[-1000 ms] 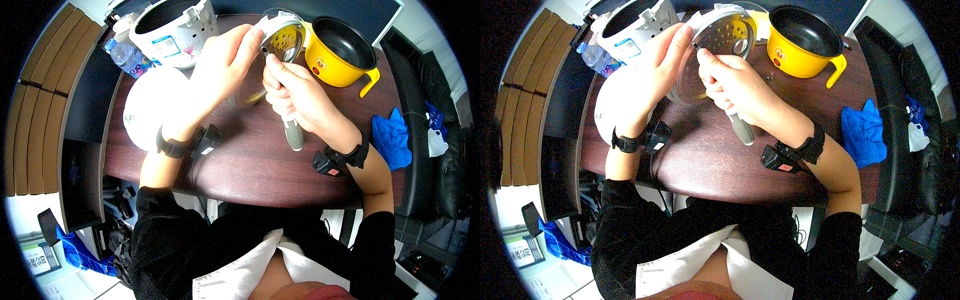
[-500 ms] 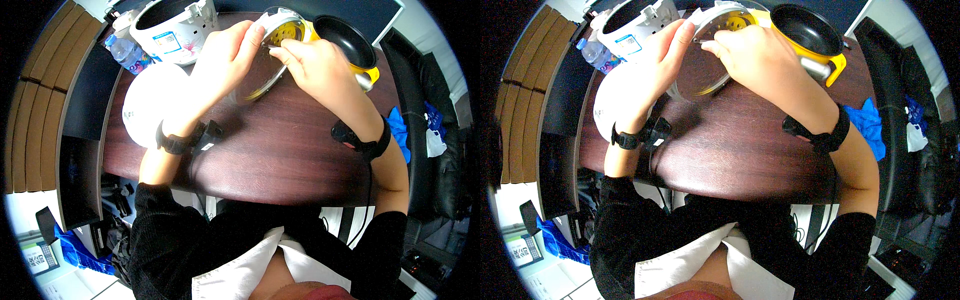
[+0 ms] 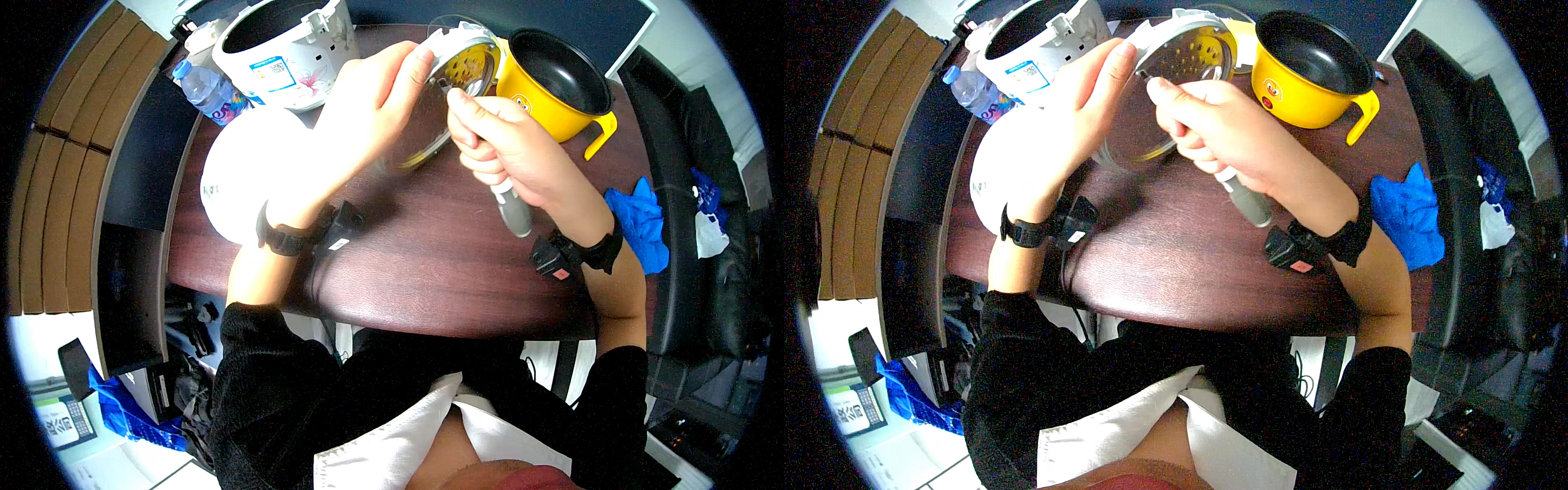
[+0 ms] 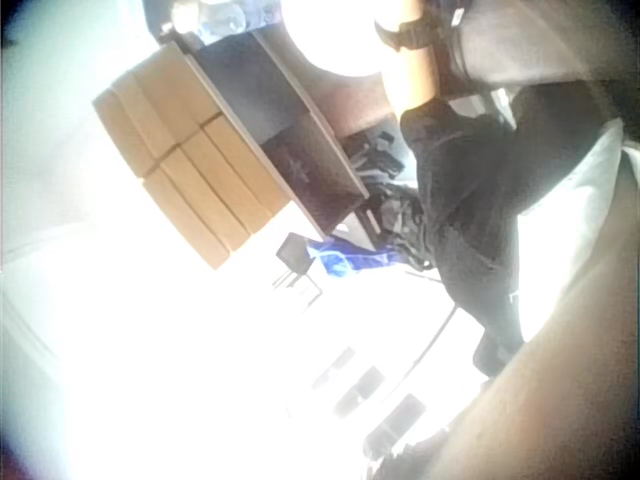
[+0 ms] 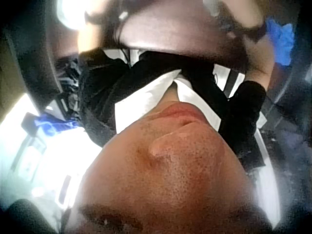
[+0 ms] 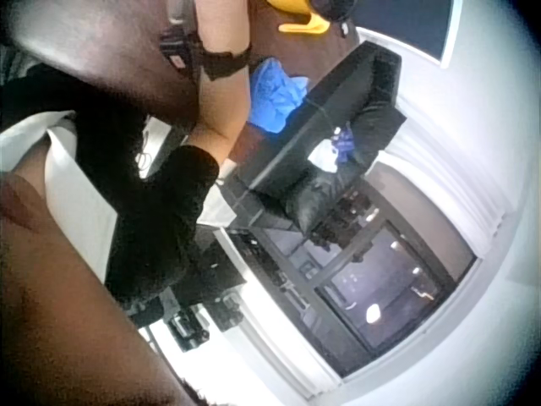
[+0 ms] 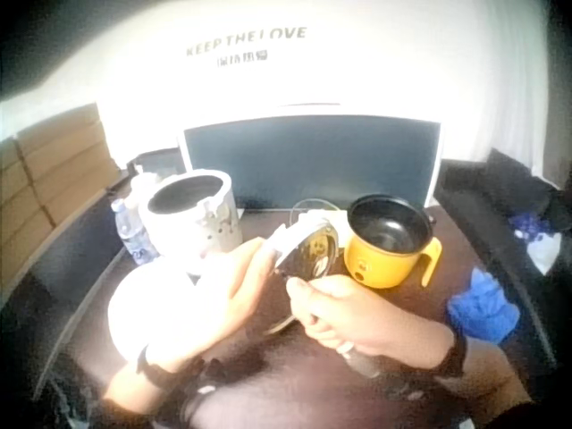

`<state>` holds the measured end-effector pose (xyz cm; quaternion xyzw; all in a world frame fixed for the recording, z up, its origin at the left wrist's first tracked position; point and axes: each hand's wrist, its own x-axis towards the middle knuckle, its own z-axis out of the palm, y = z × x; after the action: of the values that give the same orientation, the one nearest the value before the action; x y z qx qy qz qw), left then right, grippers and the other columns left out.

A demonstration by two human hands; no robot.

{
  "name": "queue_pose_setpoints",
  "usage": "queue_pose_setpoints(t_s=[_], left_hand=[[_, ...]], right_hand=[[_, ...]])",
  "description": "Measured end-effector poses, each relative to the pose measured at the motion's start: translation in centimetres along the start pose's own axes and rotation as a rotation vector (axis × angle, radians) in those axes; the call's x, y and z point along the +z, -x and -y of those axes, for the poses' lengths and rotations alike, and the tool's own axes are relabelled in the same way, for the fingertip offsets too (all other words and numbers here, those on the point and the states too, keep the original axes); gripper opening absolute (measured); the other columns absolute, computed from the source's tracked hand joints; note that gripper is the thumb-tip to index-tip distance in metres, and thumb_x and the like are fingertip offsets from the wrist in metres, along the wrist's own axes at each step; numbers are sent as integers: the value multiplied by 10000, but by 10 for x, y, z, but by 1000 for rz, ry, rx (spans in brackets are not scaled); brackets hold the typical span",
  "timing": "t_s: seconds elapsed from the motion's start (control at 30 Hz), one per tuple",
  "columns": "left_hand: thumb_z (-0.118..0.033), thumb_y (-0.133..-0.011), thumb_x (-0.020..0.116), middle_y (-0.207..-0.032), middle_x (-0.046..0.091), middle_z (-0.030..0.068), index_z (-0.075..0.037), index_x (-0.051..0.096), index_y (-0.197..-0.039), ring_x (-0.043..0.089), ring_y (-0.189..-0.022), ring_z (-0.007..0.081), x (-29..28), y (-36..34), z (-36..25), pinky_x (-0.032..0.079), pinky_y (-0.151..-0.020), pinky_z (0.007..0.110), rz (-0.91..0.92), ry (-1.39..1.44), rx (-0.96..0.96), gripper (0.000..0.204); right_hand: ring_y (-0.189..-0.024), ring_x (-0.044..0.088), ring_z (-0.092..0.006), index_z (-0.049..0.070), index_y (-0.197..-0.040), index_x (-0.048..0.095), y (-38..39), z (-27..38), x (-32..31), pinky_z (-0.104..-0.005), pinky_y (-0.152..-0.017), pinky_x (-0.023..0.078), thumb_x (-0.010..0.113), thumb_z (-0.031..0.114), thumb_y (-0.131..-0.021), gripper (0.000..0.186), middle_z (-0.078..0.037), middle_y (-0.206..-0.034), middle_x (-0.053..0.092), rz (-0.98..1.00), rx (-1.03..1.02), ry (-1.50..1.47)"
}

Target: The person uses a small tool to scrape residue from the underside of a metal steamer basket lid. They repeatedly scrape along the rim and holes, then wipe the tool on a nearby yellow pot. The person continues scraping different sections of the lid throughout the clip.

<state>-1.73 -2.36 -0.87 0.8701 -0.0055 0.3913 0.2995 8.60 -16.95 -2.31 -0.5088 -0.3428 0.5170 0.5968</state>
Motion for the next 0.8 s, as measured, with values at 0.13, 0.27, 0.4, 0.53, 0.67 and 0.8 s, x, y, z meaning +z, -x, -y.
queue_pose_setpoints(t_s=[0.13,0.27,0.4,0.53,0.67,0.8], left_hand=[[-257,-961,456,-635,571,179,3,579,-901,593,-583,334,0,1,2,429,-513,366,-5,-6,5,294],[-253,-961,452,-642,572,180,6,577,-903,592,-589,333,1,0,2,430,-522,371,22,10,-38,294],[-252,-962,449,-651,573,184,7,575,-907,591,-597,337,3,1,5,429,-529,377,-40,-48,60,293],[-252,-962,449,-650,571,185,8,574,-904,586,-590,336,0,-2,4,425,-524,379,45,18,-63,294],[-255,-962,449,-648,571,185,7,574,-902,587,-584,334,0,-1,3,424,-514,374,40,2,-10,296],[-257,-961,449,-633,567,183,4,572,-889,585,-572,339,-1,0,4,423,-503,376,20,-62,56,298]], right_hand=[[-377,224,-1,136,-668,435,-3,-7,8,-177,-346,164,453,433,-954,413,104,-507,284,11,58,-156],[-378,208,-1,133,-689,435,-6,-11,10,-179,-343,166,435,445,-957,411,103,-515,275,-19,21,-237],[-380,205,-6,128,-699,431,-8,-16,9,-182,-345,168,426,440,-961,408,103,-518,266,-28,27,-237],[-382,211,-7,124,-700,431,-6,-17,11,-185,-347,169,425,434,-963,406,101,-519,265,-24,29,-239],[-382,213,-7,122,-700,432,-6,-18,10,-187,-348,167,423,430,-965,407,101,-518,267,-17,6,-247],[-382,214,-8,123,-698,432,-7,-19,13,-187,-349,165,424,426,-966,405,100,-518,268,-22,9,-246]])
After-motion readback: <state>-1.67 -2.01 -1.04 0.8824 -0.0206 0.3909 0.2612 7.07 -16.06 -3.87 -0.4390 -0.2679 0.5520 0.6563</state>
